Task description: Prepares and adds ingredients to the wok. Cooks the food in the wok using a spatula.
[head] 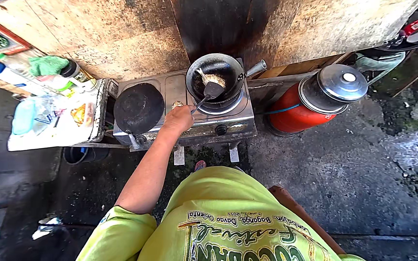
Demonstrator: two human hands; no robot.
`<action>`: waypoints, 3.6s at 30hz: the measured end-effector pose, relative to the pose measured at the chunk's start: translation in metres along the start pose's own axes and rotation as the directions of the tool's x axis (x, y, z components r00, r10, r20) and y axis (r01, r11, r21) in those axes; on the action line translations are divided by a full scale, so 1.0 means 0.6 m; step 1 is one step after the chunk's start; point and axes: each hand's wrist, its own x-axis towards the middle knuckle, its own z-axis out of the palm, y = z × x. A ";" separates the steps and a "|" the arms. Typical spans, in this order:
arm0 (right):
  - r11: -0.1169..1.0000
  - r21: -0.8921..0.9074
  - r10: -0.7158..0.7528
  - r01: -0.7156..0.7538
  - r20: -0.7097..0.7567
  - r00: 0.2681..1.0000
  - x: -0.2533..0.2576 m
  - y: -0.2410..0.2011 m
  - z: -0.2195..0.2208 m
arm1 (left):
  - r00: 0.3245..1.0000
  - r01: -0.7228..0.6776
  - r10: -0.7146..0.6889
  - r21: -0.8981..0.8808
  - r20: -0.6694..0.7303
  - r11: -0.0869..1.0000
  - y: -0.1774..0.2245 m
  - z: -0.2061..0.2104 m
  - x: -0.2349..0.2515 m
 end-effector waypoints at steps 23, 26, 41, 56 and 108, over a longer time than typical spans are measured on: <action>0.999 -0.044 -0.006 0.007 0.024 1.000 0.004 -0.009 -0.026 | 1.000 0.025 -0.025 0.027 -0.005 0.999 0.009 -0.001 -0.004; 0.999 -0.034 0.001 -0.001 0.019 1.000 0.004 -0.007 -0.029 | 1.000 0.024 -0.024 0.032 0.002 0.999 0.010 -0.003 -0.004; 0.998 -0.053 -0.015 0.015 0.006 1.000 -0.003 -0.011 -0.036 | 1.000 0.010 -0.010 0.006 0.007 1.000 0.005 0.002 -0.003; 0.998 -0.068 -0.011 0.011 -0.002 1.000 0.002 -0.008 -0.033 | 0.971 0.136 -0.114 0.095 -0.210 0.986 0.000 -0.030 -0.013; 1.000 -0.001 -0.018 0.018 -0.020 1.000 0.030 0.008 -0.024 | 0.996 0.078 -0.064 0.270 -0.061 0.960 -0.016 -0.134 -0.031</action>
